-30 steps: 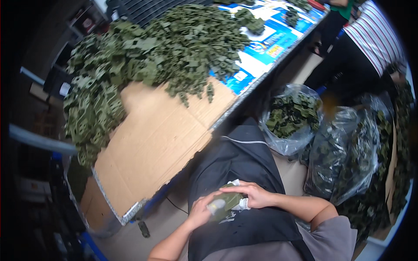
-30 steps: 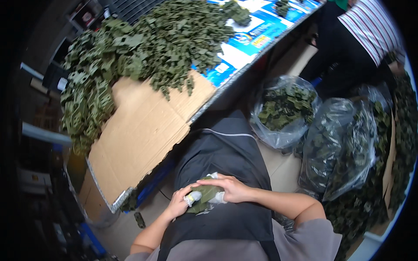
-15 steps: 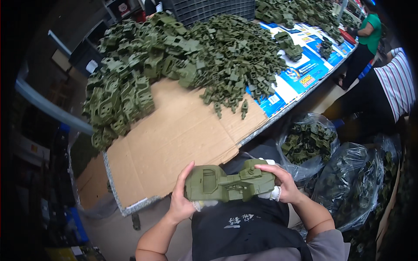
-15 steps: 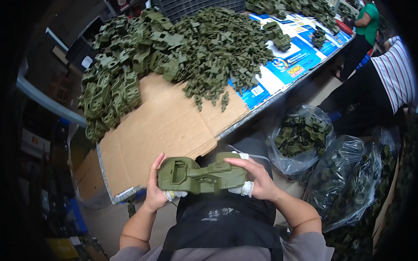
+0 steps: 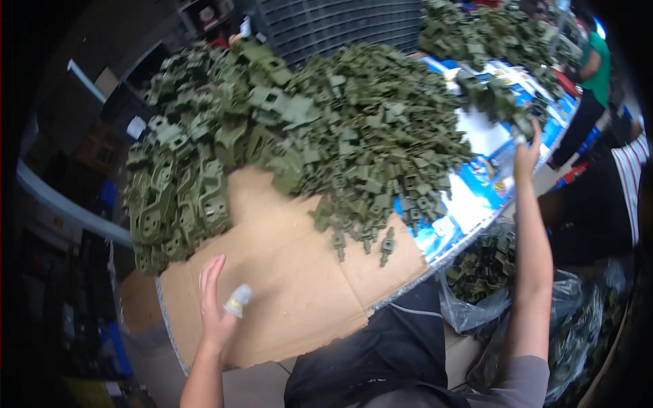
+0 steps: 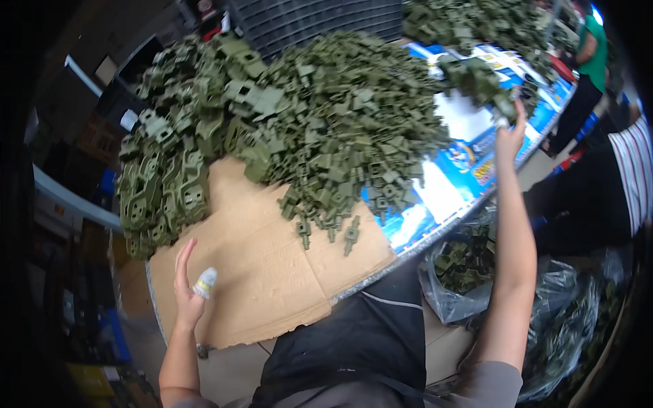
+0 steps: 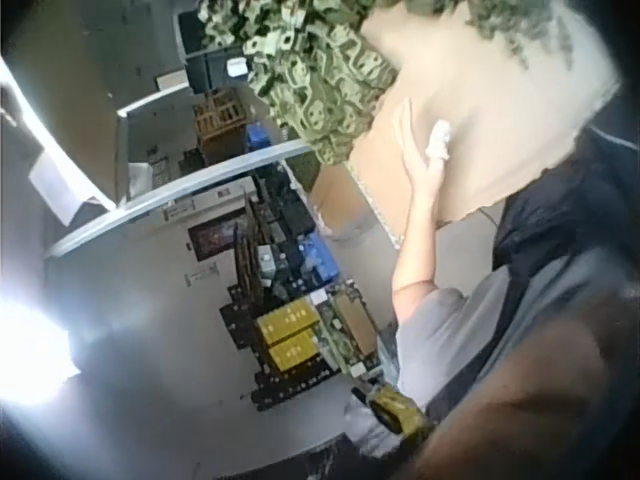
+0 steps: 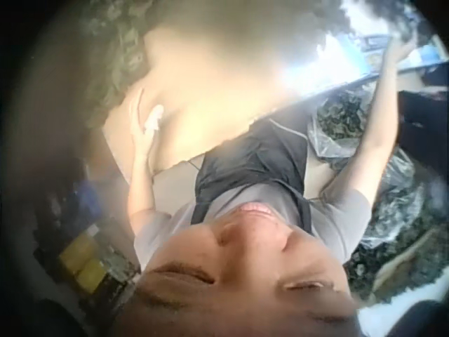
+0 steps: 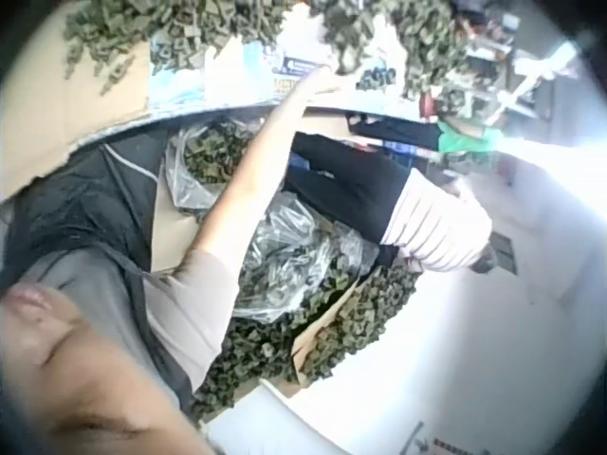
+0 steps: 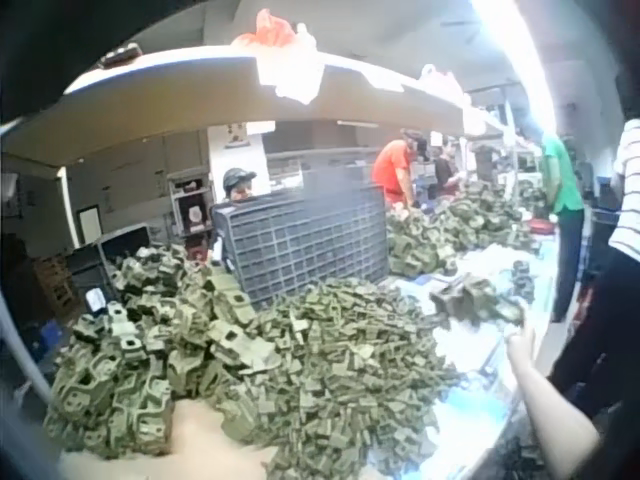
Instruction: The person repeatedly picks up green plastic components from a large pile on a table, snaps them together by hand, and places the assembled units into a clear plastic bag. The process is continuous and repetitive, involving handling the parts one at a time.
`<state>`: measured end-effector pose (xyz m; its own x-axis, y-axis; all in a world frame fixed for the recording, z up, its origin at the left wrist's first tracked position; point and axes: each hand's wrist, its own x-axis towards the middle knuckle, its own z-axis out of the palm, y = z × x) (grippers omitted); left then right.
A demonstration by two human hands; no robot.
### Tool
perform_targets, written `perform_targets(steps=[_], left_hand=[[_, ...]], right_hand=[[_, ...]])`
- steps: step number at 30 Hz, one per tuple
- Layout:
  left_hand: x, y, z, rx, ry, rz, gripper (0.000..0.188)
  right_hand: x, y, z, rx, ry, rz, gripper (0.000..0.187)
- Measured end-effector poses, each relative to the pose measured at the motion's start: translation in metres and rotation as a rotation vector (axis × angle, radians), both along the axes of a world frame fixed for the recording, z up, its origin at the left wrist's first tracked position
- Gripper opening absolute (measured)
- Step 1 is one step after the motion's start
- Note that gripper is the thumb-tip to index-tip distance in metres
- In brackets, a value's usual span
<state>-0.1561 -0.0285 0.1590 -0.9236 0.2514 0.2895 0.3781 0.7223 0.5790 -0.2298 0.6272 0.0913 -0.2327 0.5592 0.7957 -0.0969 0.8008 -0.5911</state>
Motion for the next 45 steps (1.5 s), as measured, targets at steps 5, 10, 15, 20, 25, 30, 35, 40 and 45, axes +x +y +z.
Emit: perform_targets(steps=[5,10,15,20,25,30,35,40,45], left_hand=[[-0.030,-0.002,0.015,-0.208,0.162,-0.048,0.057],[-0.065,-0.022,0.023,-0.346,0.280,0.064,0.063],[-0.102,-0.017,0.028,-0.375,0.191,0.185,0.070],[-0.149,0.024,0.013,-0.739,0.135,0.274,0.074],[-0.150,0.026,0.008,-0.697,0.112,0.316,0.065],[-0.136,0.015,0.003,-0.398,0.117,0.251,0.050],[-0.113,-0.019,-0.003,-0.360,0.211,0.188,0.040],[-0.094,-0.023,0.002,-0.328,0.216,0.153,0.037],[-0.088,-0.028,-0.011,-0.414,0.538,0.197,0.036]], right_hand=[[-0.086,0.183,-0.063,0.151,-0.513,0.196,0.067],[-0.086,0.155,-0.078,-0.035,-0.873,0.448,0.062],[-0.074,0.048,-0.035,0.214,-0.915,0.236,0.053],[-0.084,0.024,0.003,0.109,-0.731,0.264,0.048],[-0.145,0.033,-0.031,0.215,-0.861,0.030,0.048],[-0.106,0.023,-0.020,0.098,-0.869,0.284,0.040],[-0.025,-0.043,-0.006,-0.069,-0.765,0.620,0.049],[-0.008,-0.040,-0.007,0.189,-0.709,0.392,0.048],[0.022,-0.085,0.036,0.285,-0.480,0.284,0.042]])
